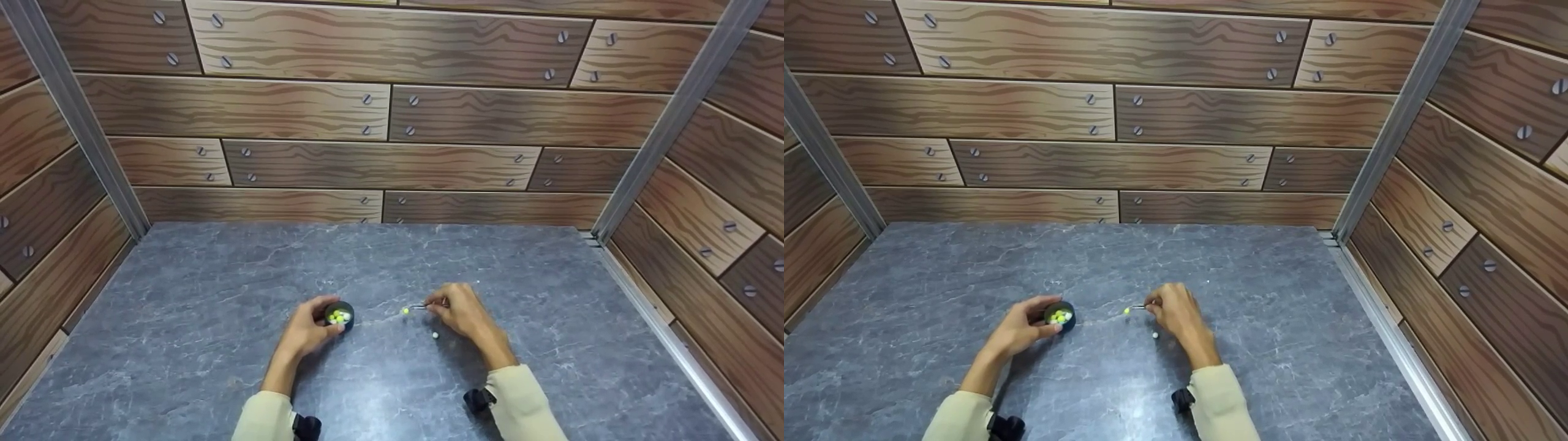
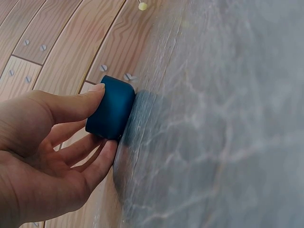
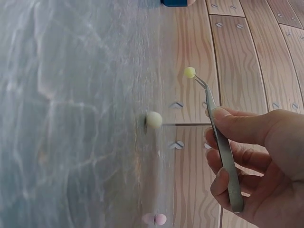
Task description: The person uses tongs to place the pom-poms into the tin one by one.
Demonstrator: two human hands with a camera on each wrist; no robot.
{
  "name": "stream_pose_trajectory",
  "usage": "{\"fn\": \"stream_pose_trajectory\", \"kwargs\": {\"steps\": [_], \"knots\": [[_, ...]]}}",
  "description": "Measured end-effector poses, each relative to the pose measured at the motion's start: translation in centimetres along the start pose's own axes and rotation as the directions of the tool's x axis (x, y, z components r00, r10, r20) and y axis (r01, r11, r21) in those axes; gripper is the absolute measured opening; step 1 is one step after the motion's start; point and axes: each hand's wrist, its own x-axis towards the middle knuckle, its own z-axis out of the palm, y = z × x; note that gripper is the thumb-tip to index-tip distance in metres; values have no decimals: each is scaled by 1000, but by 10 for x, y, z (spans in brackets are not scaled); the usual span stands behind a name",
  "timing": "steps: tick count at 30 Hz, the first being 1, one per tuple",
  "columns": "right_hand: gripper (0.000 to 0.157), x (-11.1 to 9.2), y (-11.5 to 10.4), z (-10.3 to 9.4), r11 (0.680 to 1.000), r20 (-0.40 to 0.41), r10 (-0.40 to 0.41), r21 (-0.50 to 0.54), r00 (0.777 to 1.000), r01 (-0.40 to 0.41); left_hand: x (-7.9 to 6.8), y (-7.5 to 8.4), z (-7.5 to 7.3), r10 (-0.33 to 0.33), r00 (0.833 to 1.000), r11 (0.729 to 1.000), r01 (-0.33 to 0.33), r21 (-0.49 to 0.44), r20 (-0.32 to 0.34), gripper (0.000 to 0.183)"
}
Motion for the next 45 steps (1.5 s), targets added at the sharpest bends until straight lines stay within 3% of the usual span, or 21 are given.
{"fn": "stream_pose_trajectory", "kwargs": {"steps": [20, 29, 37, 45], "knots": [[8, 18, -19, 11, 998, 41, -46, 36, 998, 44, 1, 3, -1, -7, 1000, 1000, 8, 7, -7, 52], [5, 28, -32, 22, 995, 30, -88, 57, 996, 86, 0, 3, 0, -21, 1000, 1000, 21, 14, -9, 51], [6, 38, -48, 27, 997, 70, -49, 70, 996, 44, 2, 5, 2, -48, 999, 999, 48, 9, 8, 52], [6, 46, -58, 41, 995, 63, -90, 52, 994, 87, 4, 5, 2, -55, 998, 998, 55, 31, -6, 51]]}}
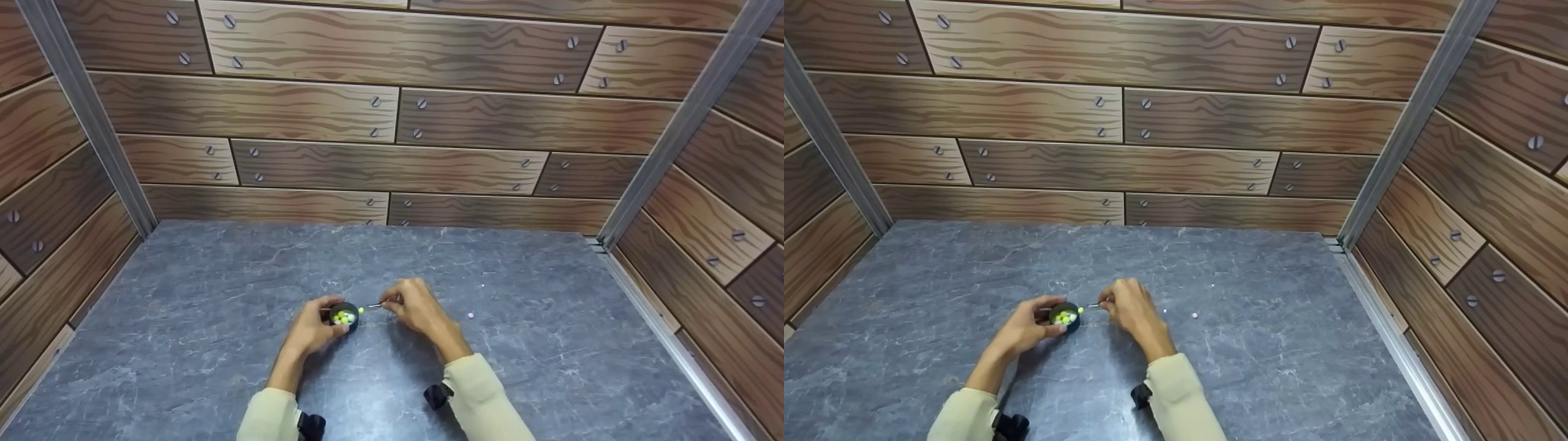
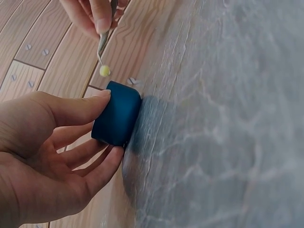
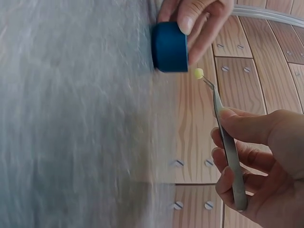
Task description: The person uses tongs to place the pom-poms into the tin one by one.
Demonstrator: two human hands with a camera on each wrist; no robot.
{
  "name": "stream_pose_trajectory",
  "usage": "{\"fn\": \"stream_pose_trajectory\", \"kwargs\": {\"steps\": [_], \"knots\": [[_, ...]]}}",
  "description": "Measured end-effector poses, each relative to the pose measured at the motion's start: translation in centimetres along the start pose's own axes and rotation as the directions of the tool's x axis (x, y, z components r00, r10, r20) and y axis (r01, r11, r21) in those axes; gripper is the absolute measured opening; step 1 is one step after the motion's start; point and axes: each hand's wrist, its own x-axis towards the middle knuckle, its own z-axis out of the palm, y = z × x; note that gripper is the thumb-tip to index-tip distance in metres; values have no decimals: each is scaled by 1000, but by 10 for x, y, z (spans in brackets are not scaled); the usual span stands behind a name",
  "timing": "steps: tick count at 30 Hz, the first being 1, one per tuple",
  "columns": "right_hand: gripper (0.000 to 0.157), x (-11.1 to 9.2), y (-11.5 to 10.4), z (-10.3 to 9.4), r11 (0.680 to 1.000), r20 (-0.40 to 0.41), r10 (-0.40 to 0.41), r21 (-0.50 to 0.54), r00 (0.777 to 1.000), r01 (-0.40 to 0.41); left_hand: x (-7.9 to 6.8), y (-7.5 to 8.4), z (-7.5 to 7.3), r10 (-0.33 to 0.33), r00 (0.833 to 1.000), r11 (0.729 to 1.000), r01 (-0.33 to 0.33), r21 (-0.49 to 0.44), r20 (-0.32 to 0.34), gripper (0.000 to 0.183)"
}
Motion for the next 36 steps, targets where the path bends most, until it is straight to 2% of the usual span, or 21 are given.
{"fn": "stream_pose_trajectory", "kwargs": {"steps": [5, 14, 23, 29, 36], "knots": [[6, 5, -5, 9, 1000, -1, 2, 3, 1000, -2, 1, 0, 0, 7, 1000, 1000, -7, 13, -5, 51], [5, 8, -9, 20, 998, -26, -25, -61, 999, 23, -1, 1, -1, 28, 1000, 1000, -28, 13, -7, 52], [7, 8, -9, 25, 998, -19, -11, -65, 1000, 10, -2, 2, -1, -1, 1000, 1000, 1, 0, -1, 52], [7, 8, -10, 25, 997, -34, -30, -71, 999, 27, -2, 2, -1, 8, 1000, 1000, -8, 12, -4, 52], [6, 6, -9, 15, 998, -44, -39, -40, 998, 38, -2, 2, -1, 12, 1000, 1000, -11, 17, -7, 51]]}}
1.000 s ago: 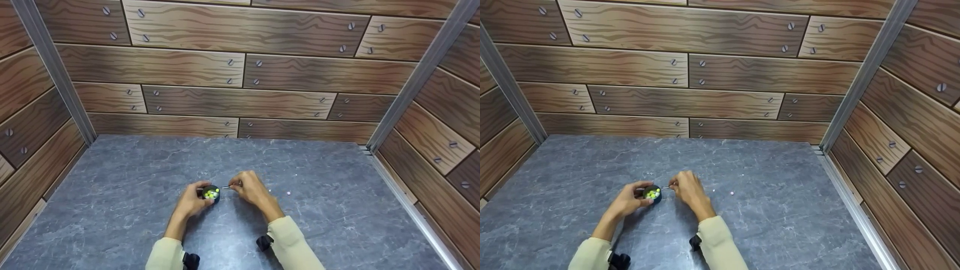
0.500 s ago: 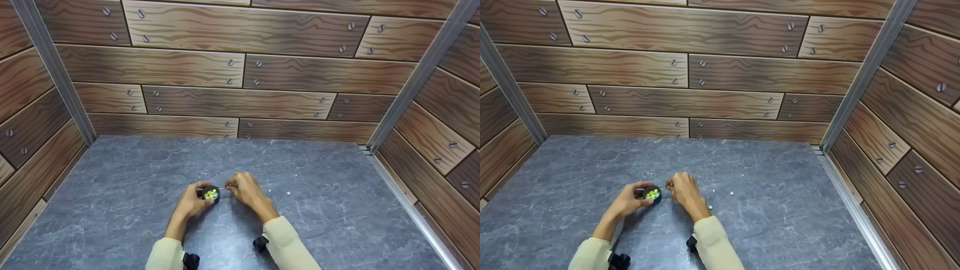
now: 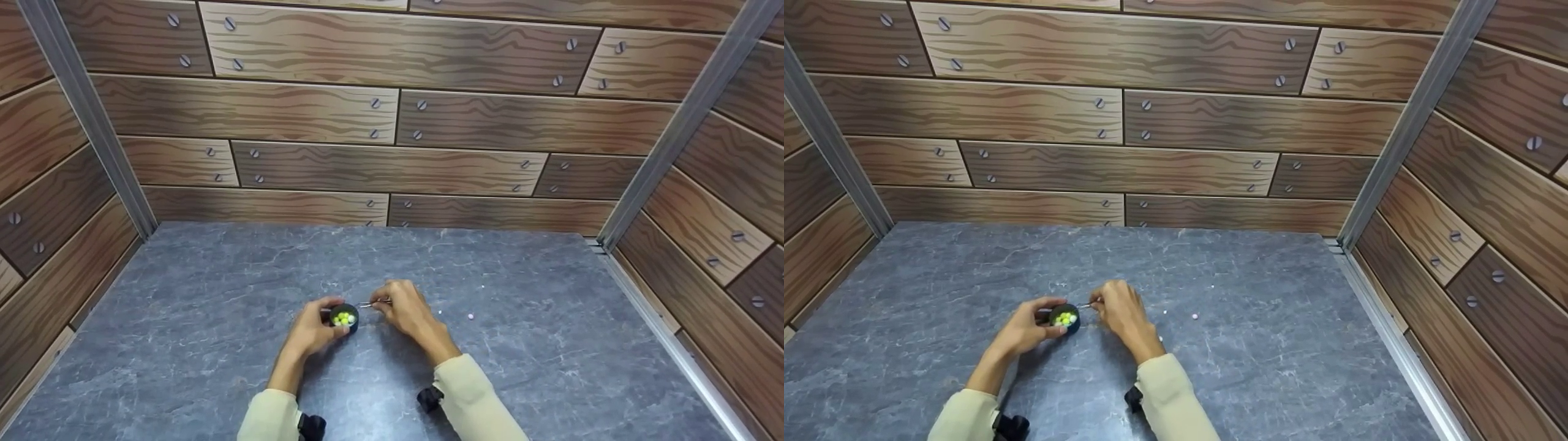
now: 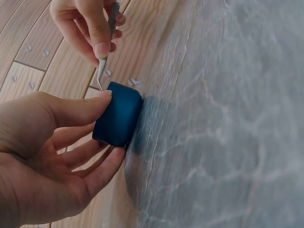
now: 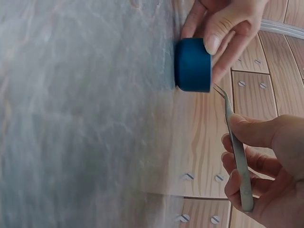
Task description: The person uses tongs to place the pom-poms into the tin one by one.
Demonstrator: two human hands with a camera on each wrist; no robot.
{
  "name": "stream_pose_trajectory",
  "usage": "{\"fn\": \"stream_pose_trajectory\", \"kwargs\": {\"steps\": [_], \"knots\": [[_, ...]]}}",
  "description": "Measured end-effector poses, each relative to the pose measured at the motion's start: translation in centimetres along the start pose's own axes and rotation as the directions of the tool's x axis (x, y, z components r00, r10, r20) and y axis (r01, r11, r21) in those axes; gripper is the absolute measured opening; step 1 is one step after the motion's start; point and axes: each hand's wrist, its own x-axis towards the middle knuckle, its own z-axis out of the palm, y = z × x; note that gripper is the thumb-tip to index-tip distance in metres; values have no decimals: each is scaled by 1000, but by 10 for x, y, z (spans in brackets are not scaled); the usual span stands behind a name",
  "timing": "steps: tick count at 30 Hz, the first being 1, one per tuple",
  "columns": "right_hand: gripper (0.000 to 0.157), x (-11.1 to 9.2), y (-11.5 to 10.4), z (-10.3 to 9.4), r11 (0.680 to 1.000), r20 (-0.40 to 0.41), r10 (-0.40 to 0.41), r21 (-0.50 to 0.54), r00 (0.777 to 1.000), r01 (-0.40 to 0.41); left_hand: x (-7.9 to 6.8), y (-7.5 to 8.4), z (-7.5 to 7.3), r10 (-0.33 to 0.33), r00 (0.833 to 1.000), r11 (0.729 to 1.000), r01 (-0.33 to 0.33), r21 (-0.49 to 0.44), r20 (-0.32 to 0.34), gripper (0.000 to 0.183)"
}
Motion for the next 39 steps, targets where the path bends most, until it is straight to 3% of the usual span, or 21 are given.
{"fn": "stream_pose_trajectory", "kwargs": {"steps": [8, 19, 39], "knots": [[8, -7, 12, -25, 999, 31, 3, 34, 1000, -4, 0, 1, 0, -9, 1000, 1000, 9, 3, -6, 51], [6, -32, 39, -69, 999, 92, 8, -38, 996, -5, 1, 1, 1, 0, 1000, 1000, 0, 0, 6, 52], [5, -80, 107, -108, 983, 40, 146, -116, 989, -140, 0, -1, 0, -15, 1000, 1000, 14, 13, 6, 52]]}}
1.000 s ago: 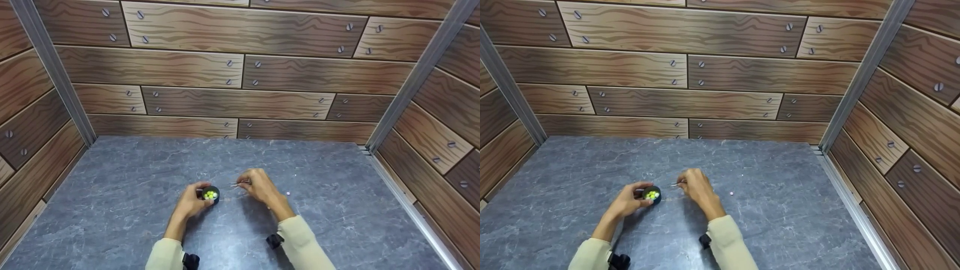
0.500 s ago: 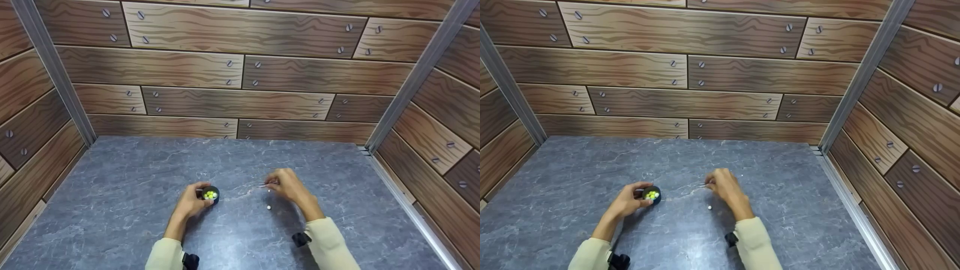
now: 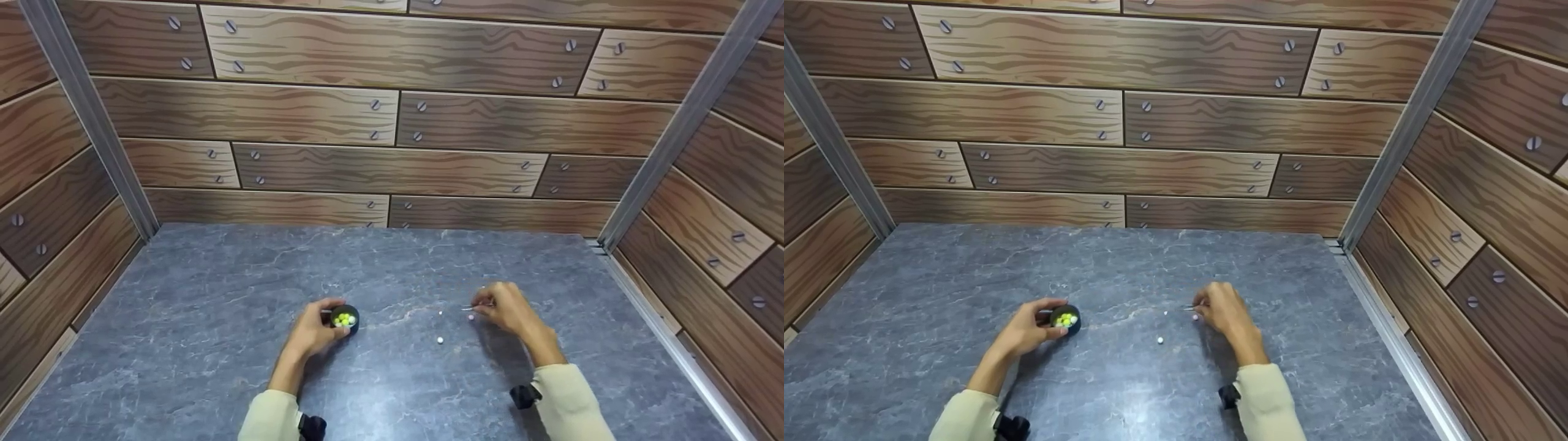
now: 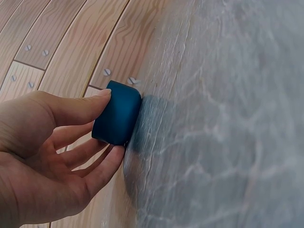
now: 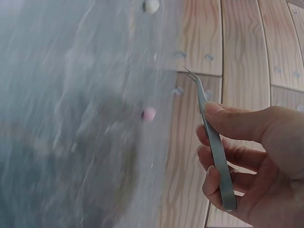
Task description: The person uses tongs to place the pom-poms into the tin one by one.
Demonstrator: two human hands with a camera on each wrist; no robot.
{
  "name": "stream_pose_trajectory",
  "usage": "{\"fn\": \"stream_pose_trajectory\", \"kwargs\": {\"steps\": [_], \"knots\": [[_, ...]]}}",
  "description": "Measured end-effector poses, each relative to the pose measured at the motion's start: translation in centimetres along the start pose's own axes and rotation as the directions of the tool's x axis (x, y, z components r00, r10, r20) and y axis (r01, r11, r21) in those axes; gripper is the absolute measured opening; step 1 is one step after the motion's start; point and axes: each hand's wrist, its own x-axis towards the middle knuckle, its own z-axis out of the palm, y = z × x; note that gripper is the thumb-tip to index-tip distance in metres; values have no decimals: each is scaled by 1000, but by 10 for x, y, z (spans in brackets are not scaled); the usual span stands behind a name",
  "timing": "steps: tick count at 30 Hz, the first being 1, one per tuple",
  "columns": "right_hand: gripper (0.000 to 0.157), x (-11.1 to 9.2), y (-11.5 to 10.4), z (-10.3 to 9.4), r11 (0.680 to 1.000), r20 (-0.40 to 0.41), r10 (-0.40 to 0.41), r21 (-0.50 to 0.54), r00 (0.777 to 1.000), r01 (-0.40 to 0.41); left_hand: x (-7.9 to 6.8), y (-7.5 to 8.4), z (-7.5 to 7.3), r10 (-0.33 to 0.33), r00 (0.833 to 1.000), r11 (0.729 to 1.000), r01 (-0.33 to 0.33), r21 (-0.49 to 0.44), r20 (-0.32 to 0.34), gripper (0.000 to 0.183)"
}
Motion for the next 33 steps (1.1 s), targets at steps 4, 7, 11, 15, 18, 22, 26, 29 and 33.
{"fn": "stream_pose_trajectory", "kwargs": {"steps": [4, 7, 11, 15, 18, 22, 26, 29, 33], "knots": [[4, -6, 10, -1, 999, 3, 42, 7, 999, -42, 0, 0, 0, -10, 1000, 1000, 10, -10, 3, 53], [6, -10, 16, -1, 999, 4, 50, 13, 999, -50, 0, 0, -1, -11, 1000, 1000, 11, -11, 6, 53], [6, -15, 22, -1, 998, 12, 61, 15, 998, -62, 0, 0, -1, -6, 1000, 1000, 6, -6, 8, 53], [6, -19, 27, 0, 997, 29, 77, 23, 997, -78, -1, 0, -1, 2, 1000, 1000, -2, 1, 4, 52], [5, -21, 29, 1, 996, 35, 78, 33, 996, -79, -1, 0, -1, 3, 1000, 1000, -3, 14, -3, 51], [4, -22, 31, 3, 997, 30, 67, 37, 997, -69, 0, 0, -1, 3, 1000, 1000, -3, 15, -4, 52], [5, -23, 32, 2, 998, 22, 57, 33, 998, -58, 0, -1, -1, 3, 1000, 1000, -3, 12, -1, 52], [6, -23, 32, 1, 998, 12, 56, 32, 998, -56, 0, -2, -1, 7, 1000, 1000, -7, 12, -3, 51], [7, -22, 29, -1, 997, 2, 71, 15, 997, -71, 0, -1, -1, 3, 1000, 1000, -3, -9, 0, 53]]}}
